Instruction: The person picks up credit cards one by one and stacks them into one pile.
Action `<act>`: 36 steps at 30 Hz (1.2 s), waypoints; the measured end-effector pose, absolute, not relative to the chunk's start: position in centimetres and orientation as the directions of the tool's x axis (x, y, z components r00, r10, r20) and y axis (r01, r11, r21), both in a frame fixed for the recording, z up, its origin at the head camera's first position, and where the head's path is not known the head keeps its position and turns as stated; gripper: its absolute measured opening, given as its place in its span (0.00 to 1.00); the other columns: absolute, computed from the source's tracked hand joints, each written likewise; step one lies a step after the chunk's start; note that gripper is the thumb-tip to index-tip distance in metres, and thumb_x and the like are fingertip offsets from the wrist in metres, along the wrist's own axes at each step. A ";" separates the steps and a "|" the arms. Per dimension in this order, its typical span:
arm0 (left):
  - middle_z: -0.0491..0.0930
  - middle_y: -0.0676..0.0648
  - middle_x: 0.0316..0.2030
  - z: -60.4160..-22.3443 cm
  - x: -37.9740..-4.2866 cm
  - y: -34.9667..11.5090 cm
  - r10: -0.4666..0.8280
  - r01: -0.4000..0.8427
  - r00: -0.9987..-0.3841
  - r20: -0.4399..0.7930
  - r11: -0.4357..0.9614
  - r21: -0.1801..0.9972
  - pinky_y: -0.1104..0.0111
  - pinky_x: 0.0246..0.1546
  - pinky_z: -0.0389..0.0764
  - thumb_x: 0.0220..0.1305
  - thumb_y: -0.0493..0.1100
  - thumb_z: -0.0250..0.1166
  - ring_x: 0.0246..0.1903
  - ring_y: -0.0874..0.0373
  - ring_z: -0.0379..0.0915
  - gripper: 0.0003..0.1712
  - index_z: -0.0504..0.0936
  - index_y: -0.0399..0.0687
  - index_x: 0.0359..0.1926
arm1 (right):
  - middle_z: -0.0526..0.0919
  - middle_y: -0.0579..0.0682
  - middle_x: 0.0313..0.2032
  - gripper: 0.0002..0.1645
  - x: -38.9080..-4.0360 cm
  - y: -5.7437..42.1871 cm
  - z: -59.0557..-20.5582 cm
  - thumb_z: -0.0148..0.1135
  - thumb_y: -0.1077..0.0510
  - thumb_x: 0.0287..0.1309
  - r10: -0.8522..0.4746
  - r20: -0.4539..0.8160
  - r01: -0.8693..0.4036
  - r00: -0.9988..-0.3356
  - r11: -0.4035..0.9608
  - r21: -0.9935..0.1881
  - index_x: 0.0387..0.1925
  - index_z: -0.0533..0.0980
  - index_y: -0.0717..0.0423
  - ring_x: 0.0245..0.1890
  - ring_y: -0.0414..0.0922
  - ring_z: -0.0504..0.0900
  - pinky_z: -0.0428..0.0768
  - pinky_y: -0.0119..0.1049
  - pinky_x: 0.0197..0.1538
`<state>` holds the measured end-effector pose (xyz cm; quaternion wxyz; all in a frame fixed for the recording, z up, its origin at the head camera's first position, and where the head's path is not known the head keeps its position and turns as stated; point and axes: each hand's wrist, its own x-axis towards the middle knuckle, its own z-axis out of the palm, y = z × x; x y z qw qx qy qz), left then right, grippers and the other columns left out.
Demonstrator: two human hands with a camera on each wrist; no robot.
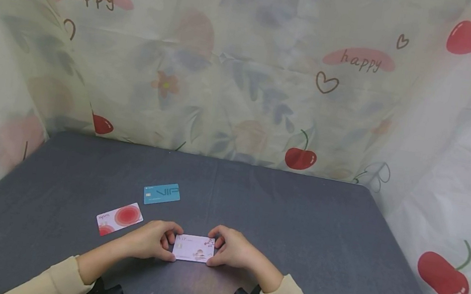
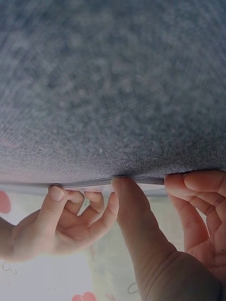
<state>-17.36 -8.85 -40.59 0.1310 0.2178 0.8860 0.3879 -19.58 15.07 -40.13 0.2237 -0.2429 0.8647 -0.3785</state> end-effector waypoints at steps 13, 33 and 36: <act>0.74 0.46 0.28 -40.3 -17.3 -9.0 0.491 0.280 -0.868 -0.065 0.594 0.754 0.76 0.23 0.69 0.43 0.36 0.74 0.24 0.62 0.68 0.29 0.75 0.30 0.48 | 0.75 0.54 0.34 0.31 -19.6 15.1 -40.0 0.72 0.64 0.41 -0.597 -0.200 -0.257 -0.776 0.590 -0.765 0.49 0.70 0.63 0.28 0.38 0.79 0.75 0.24 0.29; 0.75 0.47 0.31 -39.7 -17.4 -9.8 0.469 0.241 -0.878 -0.092 0.600 0.763 0.75 0.25 0.71 0.45 0.39 0.74 0.26 0.60 0.69 0.30 0.75 0.35 0.51 | 0.76 0.56 0.34 0.31 -20.2 14.9 -39.1 0.70 0.64 0.43 -0.622 -0.178 -0.271 -0.763 0.557 -0.785 0.51 0.69 0.66 0.27 0.37 0.78 0.74 0.25 0.29; 0.75 0.48 0.31 -39.6 -17.4 -10.0 0.458 0.221 -0.882 -0.108 0.607 0.764 0.74 0.26 0.72 0.45 0.40 0.74 0.26 0.60 0.70 0.30 0.75 0.37 0.51 | 0.76 0.56 0.33 0.29 -20.5 14.6 -39.0 0.70 0.63 0.45 -0.620 -0.168 -0.283 -0.767 0.561 -0.778 0.50 0.70 0.65 0.26 0.38 0.76 0.73 0.26 0.27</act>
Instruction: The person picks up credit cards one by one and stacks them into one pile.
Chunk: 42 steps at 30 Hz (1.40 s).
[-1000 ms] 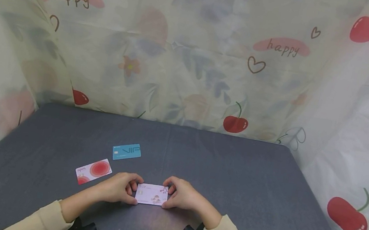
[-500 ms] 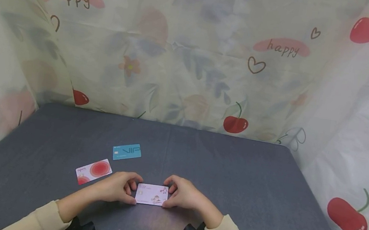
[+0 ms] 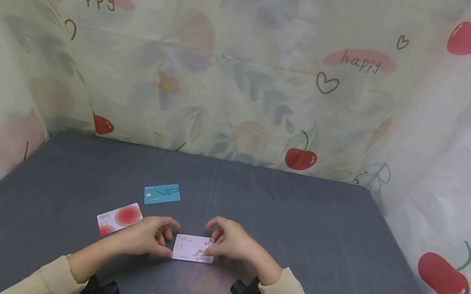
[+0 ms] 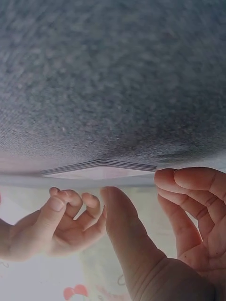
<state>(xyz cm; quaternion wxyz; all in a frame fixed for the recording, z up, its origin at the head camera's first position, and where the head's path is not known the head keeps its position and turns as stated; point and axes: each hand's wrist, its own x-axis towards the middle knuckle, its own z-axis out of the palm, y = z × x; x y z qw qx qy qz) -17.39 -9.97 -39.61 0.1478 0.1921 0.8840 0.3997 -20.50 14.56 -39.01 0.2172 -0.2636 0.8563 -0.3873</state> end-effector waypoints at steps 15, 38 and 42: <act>0.76 0.44 0.32 -39.0 -17.8 -11.6 0.423 0.227 -0.904 -0.065 0.602 0.765 0.75 0.26 0.74 0.46 0.41 0.73 0.25 0.62 0.72 0.31 0.74 0.35 0.52 | 0.77 0.54 0.33 0.27 -22.8 12.7 -38.7 0.70 0.59 0.47 -0.610 -0.112 -0.341 -0.784 0.575 -0.744 0.49 0.72 0.63 0.28 0.40 0.75 0.74 0.28 0.30; 0.77 0.40 0.40 -38.7 -19.8 -15.0 0.194 0.027 -0.974 -0.114 0.605 0.796 0.69 0.29 0.73 0.50 0.42 0.71 0.30 0.59 0.73 0.33 0.72 0.36 0.57 | 0.75 0.50 0.31 0.27 -26.4 9.9 -38.4 0.68 0.61 0.48 -0.570 -0.114 -0.286 -0.814 0.564 -0.775 0.50 0.72 0.66 0.23 0.37 0.74 0.76 0.29 0.30; 0.77 0.40 0.40 -38.9 -20.4 -15.7 0.147 -0.004 -0.981 -0.122 0.621 0.783 0.70 0.31 0.72 0.50 0.43 0.71 0.31 0.57 0.71 0.33 0.72 0.37 0.56 | 0.75 0.49 0.30 0.27 -27.1 9.2 -38.4 0.69 0.61 0.48 -0.549 -0.127 -0.260 -0.826 0.571 -0.778 0.50 0.72 0.65 0.22 0.37 0.73 0.76 0.29 0.29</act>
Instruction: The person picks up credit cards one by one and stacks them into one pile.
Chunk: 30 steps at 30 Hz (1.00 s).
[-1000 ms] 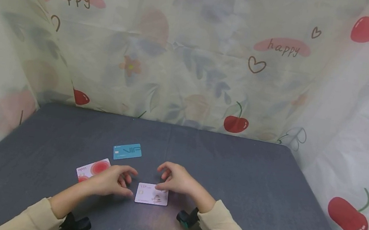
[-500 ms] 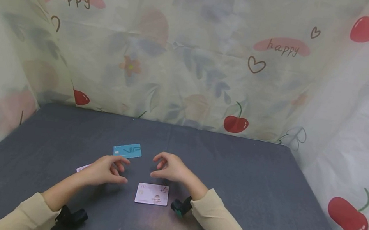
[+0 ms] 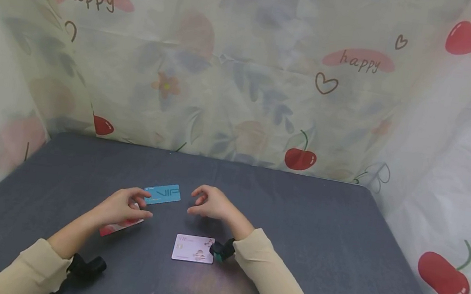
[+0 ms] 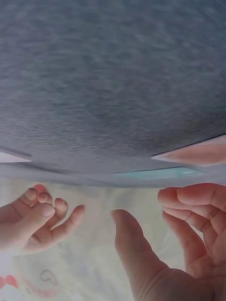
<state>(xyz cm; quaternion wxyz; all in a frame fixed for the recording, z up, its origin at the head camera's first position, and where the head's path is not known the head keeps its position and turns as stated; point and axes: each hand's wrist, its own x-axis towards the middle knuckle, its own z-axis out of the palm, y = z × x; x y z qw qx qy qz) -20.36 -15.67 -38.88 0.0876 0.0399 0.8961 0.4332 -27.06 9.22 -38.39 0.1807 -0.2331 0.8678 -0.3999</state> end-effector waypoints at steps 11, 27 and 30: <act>0.76 0.41 0.37 -39.6 -22.0 -17.1 0.059 -0.096 -0.984 -0.166 0.610 0.787 0.70 0.32 0.72 0.53 0.42 0.69 0.35 0.55 0.71 0.33 0.70 0.34 0.57 | 0.75 0.48 0.30 0.26 -28.4 7.0 -38.5 0.69 0.61 0.48 -0.493 -0.179 -0.189 -0.851 0.606 -0.773 0.50 0.73 0.61 0.22 0.40 0.75 0.77 0.30 0.30; 0.75 0.38 0.39 -40.3 -23.7 -17.7 0.054 -0.100 -0.983 -0.174 0.637 0.764 0.72 0.29 0.71 0.53 0.41 0.68 0.34 0.54 0.71 0.32 0.69 0.31 0.57 | 0.74 0.47 0.29 0.26 -30.2 5.0 -39.5 0.69 0.63 0.47 -0.453 -0.206 -0.137 -0.868 0.616 -0.776 0.51 0.73 0.62 0.23 0.37 0.74 0.79 0.29 0.30; 0.75 0.38 0.40 -40.3 -23.9 -17.7 0.044 -0.123 -0.979 -0.198 0.646 0.753 0.72 0.30 0.71 0.53 0.42 0.68 0.36 0.53 0.70 0.32 0.69 0.32 0.57 | 0.73 0.47 0.28 0.27 -30.4 4.7 -39.6 0.69 0.64 0.47 -0.450 -0.214 -0.132 -0.867 0.621 -0.772 0.51 0.73 0.61 0.23 0.37 0.74 0.78 0.29 0.29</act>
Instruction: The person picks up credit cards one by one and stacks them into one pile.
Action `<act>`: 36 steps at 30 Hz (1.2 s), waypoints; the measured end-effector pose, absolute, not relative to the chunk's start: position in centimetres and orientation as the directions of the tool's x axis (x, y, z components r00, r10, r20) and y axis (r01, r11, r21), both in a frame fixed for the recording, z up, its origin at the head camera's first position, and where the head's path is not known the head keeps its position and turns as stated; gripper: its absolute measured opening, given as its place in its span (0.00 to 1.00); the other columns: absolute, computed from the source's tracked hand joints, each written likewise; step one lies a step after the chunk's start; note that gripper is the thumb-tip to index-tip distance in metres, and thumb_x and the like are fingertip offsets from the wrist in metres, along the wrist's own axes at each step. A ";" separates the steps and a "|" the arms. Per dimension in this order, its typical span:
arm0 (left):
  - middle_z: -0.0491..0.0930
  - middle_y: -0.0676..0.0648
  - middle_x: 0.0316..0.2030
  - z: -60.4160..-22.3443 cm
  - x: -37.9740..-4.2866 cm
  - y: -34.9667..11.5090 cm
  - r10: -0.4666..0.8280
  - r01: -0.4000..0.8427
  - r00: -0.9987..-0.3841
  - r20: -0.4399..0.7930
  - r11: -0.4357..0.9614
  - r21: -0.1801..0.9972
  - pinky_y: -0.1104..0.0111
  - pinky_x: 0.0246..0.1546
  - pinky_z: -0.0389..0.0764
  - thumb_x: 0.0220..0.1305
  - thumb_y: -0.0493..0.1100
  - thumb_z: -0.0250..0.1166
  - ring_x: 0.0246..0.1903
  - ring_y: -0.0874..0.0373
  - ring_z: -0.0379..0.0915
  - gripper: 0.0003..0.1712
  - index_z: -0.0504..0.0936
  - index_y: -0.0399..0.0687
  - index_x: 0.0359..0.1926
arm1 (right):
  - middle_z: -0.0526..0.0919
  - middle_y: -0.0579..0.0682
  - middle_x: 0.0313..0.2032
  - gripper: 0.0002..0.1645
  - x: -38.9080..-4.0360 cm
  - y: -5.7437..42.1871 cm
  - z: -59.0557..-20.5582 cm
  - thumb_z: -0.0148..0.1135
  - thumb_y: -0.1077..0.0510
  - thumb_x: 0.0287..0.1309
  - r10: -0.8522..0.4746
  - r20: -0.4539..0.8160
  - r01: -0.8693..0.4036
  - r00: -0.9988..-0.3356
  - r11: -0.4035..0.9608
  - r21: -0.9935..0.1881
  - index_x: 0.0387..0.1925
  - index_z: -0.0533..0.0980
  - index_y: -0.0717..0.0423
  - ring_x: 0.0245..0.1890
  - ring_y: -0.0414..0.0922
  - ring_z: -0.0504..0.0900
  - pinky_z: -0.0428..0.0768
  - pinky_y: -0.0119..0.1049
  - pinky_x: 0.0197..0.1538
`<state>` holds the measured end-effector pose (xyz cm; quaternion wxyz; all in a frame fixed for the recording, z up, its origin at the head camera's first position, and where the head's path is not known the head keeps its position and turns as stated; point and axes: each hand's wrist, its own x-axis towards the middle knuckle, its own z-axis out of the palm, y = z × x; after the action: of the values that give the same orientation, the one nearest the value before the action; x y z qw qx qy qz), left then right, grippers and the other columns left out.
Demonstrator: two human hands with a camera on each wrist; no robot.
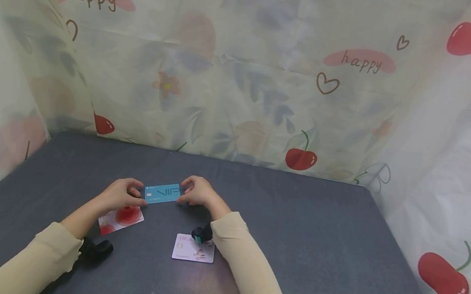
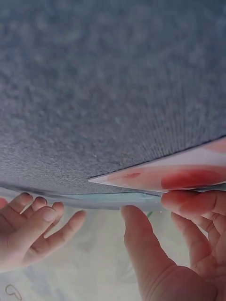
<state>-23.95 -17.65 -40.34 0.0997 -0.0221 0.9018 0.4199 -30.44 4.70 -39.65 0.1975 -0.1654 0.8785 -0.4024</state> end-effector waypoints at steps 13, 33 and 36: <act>0.76 0.38 0.40 -40.3 -24.8 -17.1 0.020 -0.160 -0.973 -0.232 0.664 0.730 0.72 0.28 0.71 0.51 0.39 0.69 0.31 0.56 0.71 0.34 0.68 0.31 0.58 | 0.73 0.47 0.27 0.29 -31.2 3.8 -40.0 0.69 0.66 0.46 -0.444 -0.259 -0.107 -0.858 0.647 -0.755 0.53 0.72 0.59 0.22 0.39 0.72 0.75 0.28 0.28; 0.75 0.40 0.37 -40.4 -25.3 -16.7 -0.028 -0.207 -0.966 -0.255 0.671 0.711 0.72 0.26 0.70 0.50 0.38 0.70 0.27 0.57 0.70 0.33 0.69 0.33 0.56 | 0.73 0.49 0.30 0.30 -31.3 3.3 -40.1 0.68 0.65 0.47 -0.435 -0.280 -0.127 -0.856 0.702 -0.701 0.55 0.71 0.55 0.24 0.40 0.72 0.73 0.28 0.27; 0.75 0.40 0.37 -40.4 -25.3 -16.7 -0.035 -0.216 -0.965 -0.260 0.667 0.713 0.72 0.26 0.71 0.50 0.37 0.70 0.28 0.57 0.71 0.32 0.69 0.33 0.56 | 0.73 0.49 0.30 0.30 -31.3 3.3 -40.1 0.68 0.66 0.47 -0.430 -0.277 -0.125 -0.860 0.702 -0.701 0.54 0.72 0.56 0.24 0.40 0.72 0.73 0.28 0.27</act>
<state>-25.32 -16.67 -40.44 0.1127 -0.0694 0.9061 0.4018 -31.31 3.26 -40.08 0.2152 -0.1547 0.8970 -0.3539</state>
